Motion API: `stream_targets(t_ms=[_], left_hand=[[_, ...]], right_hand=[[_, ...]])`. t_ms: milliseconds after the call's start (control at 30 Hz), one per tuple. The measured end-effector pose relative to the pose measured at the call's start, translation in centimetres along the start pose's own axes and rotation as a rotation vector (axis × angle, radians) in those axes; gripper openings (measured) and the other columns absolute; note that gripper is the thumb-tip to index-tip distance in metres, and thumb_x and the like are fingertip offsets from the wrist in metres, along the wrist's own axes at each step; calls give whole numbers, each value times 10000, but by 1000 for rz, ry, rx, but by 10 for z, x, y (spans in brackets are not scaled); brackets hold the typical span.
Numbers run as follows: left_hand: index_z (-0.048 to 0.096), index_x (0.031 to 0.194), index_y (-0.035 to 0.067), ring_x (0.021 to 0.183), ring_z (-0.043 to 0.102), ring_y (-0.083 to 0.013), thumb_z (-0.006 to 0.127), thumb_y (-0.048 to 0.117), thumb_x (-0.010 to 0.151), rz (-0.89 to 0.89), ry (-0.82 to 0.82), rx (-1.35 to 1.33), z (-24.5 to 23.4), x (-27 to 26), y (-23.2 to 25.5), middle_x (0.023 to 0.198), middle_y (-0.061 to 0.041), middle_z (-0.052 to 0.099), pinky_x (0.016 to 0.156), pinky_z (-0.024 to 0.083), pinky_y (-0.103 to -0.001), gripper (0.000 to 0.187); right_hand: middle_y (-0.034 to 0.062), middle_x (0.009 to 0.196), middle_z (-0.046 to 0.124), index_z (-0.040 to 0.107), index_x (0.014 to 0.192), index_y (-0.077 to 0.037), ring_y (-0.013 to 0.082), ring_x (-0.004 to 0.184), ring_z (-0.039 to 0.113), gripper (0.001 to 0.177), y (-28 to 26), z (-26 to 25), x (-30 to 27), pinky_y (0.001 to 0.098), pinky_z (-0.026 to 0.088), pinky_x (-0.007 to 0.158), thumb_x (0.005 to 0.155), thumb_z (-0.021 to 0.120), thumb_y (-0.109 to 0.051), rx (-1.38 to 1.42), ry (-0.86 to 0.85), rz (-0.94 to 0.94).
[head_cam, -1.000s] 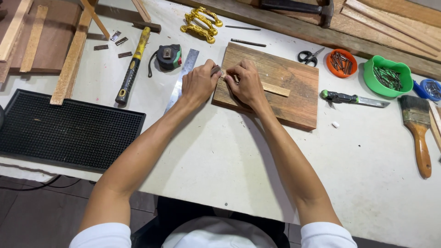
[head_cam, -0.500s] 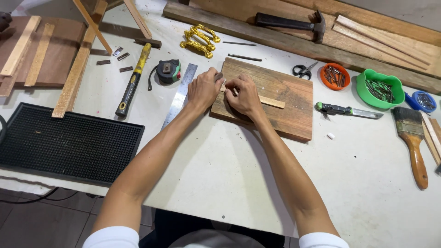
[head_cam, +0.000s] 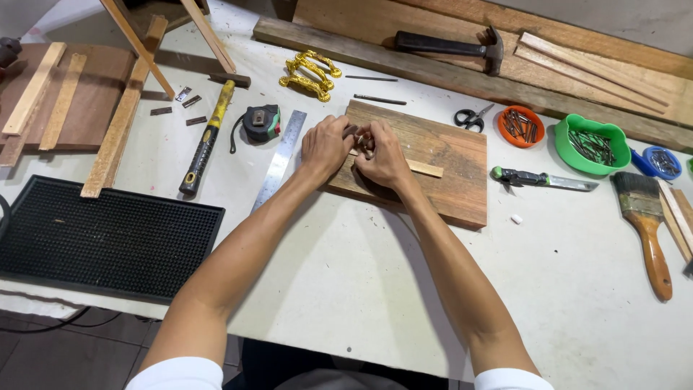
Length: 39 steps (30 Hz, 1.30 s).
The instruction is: Using sandpaper and a utility knife to sand and trim small wooden strips on a workbench.
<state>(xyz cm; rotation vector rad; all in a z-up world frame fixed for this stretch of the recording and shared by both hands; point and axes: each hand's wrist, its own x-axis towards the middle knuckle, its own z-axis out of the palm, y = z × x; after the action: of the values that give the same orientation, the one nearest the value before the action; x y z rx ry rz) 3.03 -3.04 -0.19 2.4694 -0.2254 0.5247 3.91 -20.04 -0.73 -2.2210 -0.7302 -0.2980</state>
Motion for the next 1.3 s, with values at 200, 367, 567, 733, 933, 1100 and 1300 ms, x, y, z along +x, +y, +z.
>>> stream_targets(t_ms=[200, 367, 567, 733, 933, 1100, 1300], left_hand=[[724, 941, 79, 775, 655, -294, 798, 289, 883, 56, 2, 32, -11, -9, -3, 875, -119, 705, 791, 448, -450, 230], [767, 929, 160, 720, 610, -202, 791, 350, 872, 118, -142, 34, -36, 0, -23, 825, -27, 716, 813, 364, -401, 199], [801, 921, 213, 748, 566, -190, 826, 383, 814, 205, -261, 61, -29, 21, -15, 830, -19, 697, 792, 346, -380, 203], [793, 946, 208, 768, 566, -184, 814, 310, 834, 228, -302, 46, 15, 33, -7, 841, -17, 697, 802, 339, -378, 153], [762, 955, 189, 822, 590, -157, 785, 276, 864, 295, -175, 23, 20, 23, -16, 883, -2, 707, 831, 368, -358, 128], [780, 931, 172, 815, 592, -206, 807, 324, 849, 328, -234, 1, -44, 4, -17, 870, -39, 688, 828, 358, -385, 175], [762, 953, 109, 830, 714, -250, 797, 301, 887, 118, -291, -77, -53, -4, -12, 922, -97, 754, 792, 539, -419, 206]], right_hand=[[68, 979, 619, 725, 866, -13, 183, 900, 617, 114, -3, -12, -11, 352, 572, 802, 799, 688, -98, -9, -48, -38], [37, 934, 652, 818, 943, -127, 225, 920, 560, 133, -3, -24, -21, 397, 532, 836, 840, 734, -114, -216, -77, -98], [44, 931, 610, 729, 905, -62, 180, 892, 602, 70, 14, -24, -21, 353, 569, 793, 845, 717, -97, -70, -81, -19], [110, 936, 544, 564, 897, 0, 189, 808, 603, 228, 9, -26, -21, 330, 580, 687, 812, 755, -92, -20, 14, -39], [88, 902, 580, 590, 886, -8, 198, 802, 596, 175, 19, -21, -24, 337, 578, 708, 823, 731, -89, -50, -26, -1], [93, 893, 634, 706, 841, -20, 229, 854, 607, 92, 15, -22, -27, 367, 581, 744, 822, 687, -108, -154, -5, -79], [93, 857, 681, 773, 934, -55, 233, 836, 623, 140, 10, -27, -21, 386, 566, 795, 826, 708, -116, -271, -50, -68]])
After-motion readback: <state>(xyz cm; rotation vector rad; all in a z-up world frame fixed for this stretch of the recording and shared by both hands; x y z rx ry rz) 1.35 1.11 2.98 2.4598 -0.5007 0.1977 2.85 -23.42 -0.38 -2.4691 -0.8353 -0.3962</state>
